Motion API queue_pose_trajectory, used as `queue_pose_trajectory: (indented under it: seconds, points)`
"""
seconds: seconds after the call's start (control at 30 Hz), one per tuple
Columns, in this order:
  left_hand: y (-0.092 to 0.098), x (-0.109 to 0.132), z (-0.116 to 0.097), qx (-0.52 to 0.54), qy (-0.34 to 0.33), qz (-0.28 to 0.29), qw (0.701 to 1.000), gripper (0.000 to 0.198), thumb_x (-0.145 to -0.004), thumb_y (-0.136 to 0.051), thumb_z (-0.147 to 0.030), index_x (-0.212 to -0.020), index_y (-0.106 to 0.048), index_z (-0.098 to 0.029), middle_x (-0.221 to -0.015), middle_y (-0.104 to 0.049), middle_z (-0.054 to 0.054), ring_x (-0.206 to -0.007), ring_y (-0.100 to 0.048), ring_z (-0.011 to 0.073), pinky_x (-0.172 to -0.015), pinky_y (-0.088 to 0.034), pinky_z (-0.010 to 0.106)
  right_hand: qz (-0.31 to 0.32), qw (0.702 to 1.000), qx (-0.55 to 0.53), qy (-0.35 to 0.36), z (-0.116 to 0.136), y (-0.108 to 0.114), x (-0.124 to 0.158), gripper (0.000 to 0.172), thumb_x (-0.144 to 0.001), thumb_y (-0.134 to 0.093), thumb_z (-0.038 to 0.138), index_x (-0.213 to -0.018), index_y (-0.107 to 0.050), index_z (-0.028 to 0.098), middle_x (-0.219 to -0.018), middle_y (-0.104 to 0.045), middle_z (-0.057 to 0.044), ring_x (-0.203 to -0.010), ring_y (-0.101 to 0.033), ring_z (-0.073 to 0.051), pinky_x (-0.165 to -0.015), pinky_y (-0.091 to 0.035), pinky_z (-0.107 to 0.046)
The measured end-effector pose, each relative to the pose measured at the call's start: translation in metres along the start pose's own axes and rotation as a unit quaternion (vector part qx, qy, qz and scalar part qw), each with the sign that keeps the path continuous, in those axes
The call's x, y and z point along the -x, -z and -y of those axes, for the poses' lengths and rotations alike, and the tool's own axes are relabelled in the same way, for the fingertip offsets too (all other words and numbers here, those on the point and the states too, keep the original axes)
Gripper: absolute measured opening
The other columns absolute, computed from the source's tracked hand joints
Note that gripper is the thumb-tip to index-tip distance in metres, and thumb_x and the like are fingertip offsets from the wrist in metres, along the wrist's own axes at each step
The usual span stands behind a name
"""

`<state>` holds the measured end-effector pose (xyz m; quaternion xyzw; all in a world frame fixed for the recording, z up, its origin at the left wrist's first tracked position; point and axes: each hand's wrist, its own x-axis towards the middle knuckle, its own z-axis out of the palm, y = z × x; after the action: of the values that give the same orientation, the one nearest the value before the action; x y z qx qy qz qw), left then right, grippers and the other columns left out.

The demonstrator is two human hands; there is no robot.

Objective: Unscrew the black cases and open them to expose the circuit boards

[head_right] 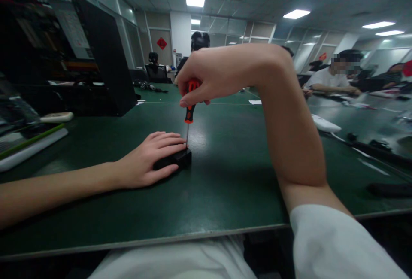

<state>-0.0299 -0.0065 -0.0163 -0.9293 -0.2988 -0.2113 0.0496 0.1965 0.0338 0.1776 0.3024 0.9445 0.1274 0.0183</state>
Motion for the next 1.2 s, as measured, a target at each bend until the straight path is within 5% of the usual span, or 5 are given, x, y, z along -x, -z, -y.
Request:
queue_pose_trajectory:
  seconds: [0.53, 0.8, 1.07, 1.2]
  points:
    - [0.005, -0.001, -0.004, -0.05, -0.027, 0.066, 0.996, 0.061, -0.097, -0.053, -0.041, -0.153, -0.04, -0.022, -0.16, -0.038, 0.018, -0.147, -0.035, 0.0368, -0.119, -0.026, 0.062, -0.048, 0.997, 0.039, 0.039, -0.001, 0.0, 0.0, 0.044, -0.091, -0.058, 0.052, -0.108, -0.073, 0.015, -0.074, -0.067, 0.004, -0.055, -0.049, 0.001, -0.053, -0.028, -0.015]
    - [0.006, 0.002, -0.015, -0.033, 0.0, 0.084, 0.996, 0.065, -0.091, -0.061, -0.039, -0.152, -0.04, -0.031, -0.164, -0.028, 0.018, -0.151, -0.026, 0.0417, -0.115, -0.023, 0.072, -0.019, 1.0, 0.015, -0.02, 0.006, -0.003, -0.005, 0.052, -0.085, -0.058, 0.061, -0.102, -0.073, 0.014, -0.08, -0.07, 0.007, -0.066, -0.054, -0.001, -0.06, -0.031, -0.02]
    - [0.006, 0.002, -0.021, -0.018, 0.029, 0.076, 0.997, 0.071, -0.091, -0.059, -0.034, -0.157, -0.032, -0.024, -0.163, -0.032, 0.018, -0.151, -0.026, 0.0385, -0.117, -0.021, 0.069, 0.012, 0.997, -0.005, 0.081, 0.006, -0.002, -0.005, 0.027, -0.088, -0.066, 0.031, -0.111, -0.07, 0.019, -0.095, -0.07, 0.007, -0.074, -0.057, -0.001, -0.065, -0.039, -0.015]
    - [0.0, 0.004, -0.023, -0.001, 0.055, 0.054, 0.997, 0.068, -0.091, -0.061, -0.032, -0.154, -0.037, -0.028, -0.164, -0.027, 0.018, -0.153, -0.018, 0.0408, -0.116, -0.02, 0.072, 0.038, 0.993, -0.049, 0.096, 0.008, -0.004, -0.009, 0.036, -0.092, -0.06, 0.045, -0.112, -0.07, 0.017, -0.095, -0.07, 0.004, -0.075, -0.058, -0.003, -0.068, -0.042, -0.018]
